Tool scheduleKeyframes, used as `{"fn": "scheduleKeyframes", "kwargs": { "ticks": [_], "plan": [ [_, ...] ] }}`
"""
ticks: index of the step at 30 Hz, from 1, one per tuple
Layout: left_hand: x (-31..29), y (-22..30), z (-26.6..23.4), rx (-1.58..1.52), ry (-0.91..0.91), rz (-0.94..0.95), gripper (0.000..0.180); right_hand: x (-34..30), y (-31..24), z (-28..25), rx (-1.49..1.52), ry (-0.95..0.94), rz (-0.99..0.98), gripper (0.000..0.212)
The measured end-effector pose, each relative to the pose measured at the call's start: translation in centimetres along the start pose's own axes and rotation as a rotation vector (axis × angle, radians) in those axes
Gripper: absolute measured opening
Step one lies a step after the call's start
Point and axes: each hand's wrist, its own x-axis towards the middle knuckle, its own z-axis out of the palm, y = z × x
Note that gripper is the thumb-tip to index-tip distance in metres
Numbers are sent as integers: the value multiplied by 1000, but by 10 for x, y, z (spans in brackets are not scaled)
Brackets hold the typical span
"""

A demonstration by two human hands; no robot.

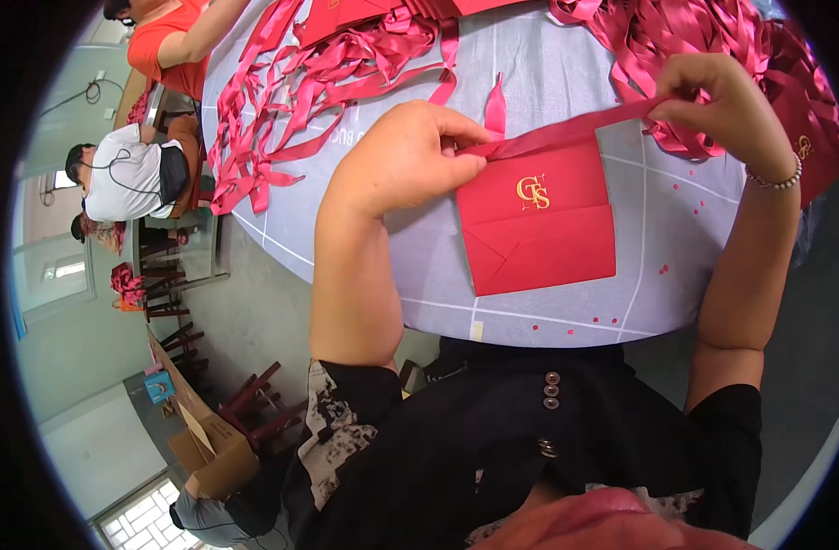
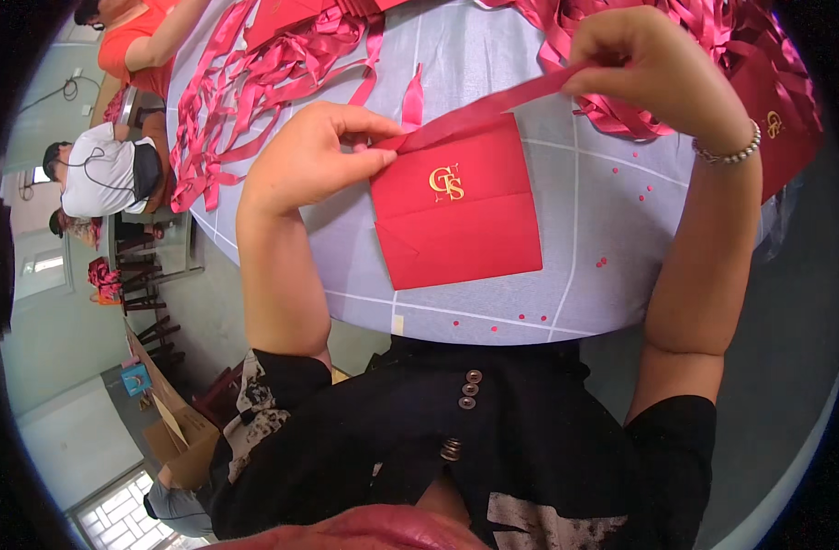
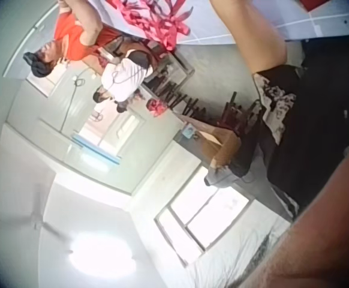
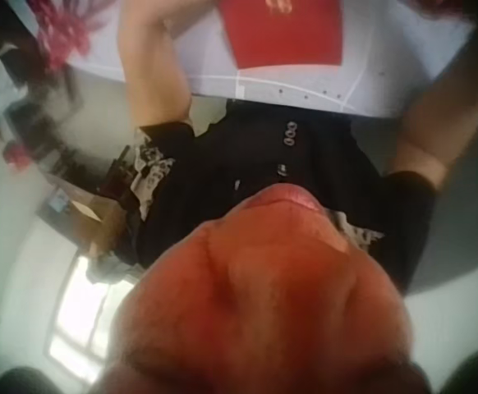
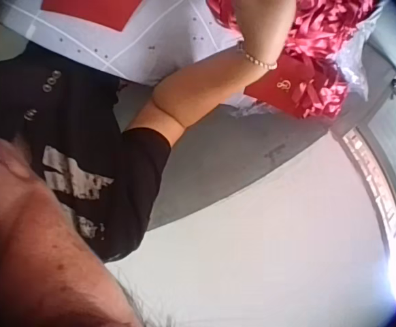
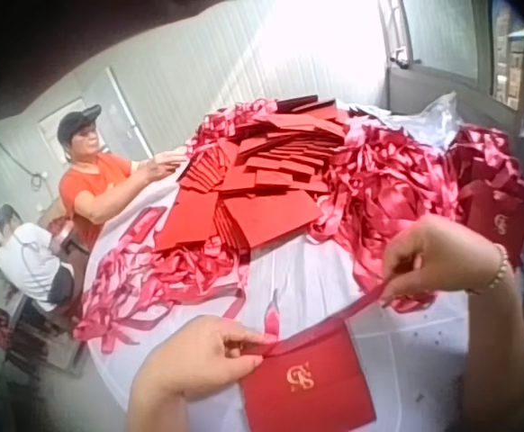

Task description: The person assembles gift bags by threading ribbon handles through slits in paper bags, folding the bag flaps, and stacking the completed bags on the table by hand.

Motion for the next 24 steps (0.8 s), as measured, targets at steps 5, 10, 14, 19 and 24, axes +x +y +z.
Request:
{"fn": "scheduleKeyframes", "kwargs": {
  "ticks": [5, 10, 14, 19, 24],
  "plan": [
    [7, 4, -2, 2, 12, -85, 20, -4, 27, -10, 395, 88, -25, 15],
    [24, -3, 21, 166, 357, 142, 26, -2, 25, -5, 582, 95, -261, 30],
    [36, 13, 33, -182, 210, 122, 13, 3, 4, 6, 755, 20, -319, 35],
    [37, 14, 28, -246, -123, 33, 14, 3, -40, 22, 995, 173, -329, 15],
    [21, 5, 17, -347, -75, 46, 4, 12, -51, 47, 1304, 312, -133, 7]
  ]
}}
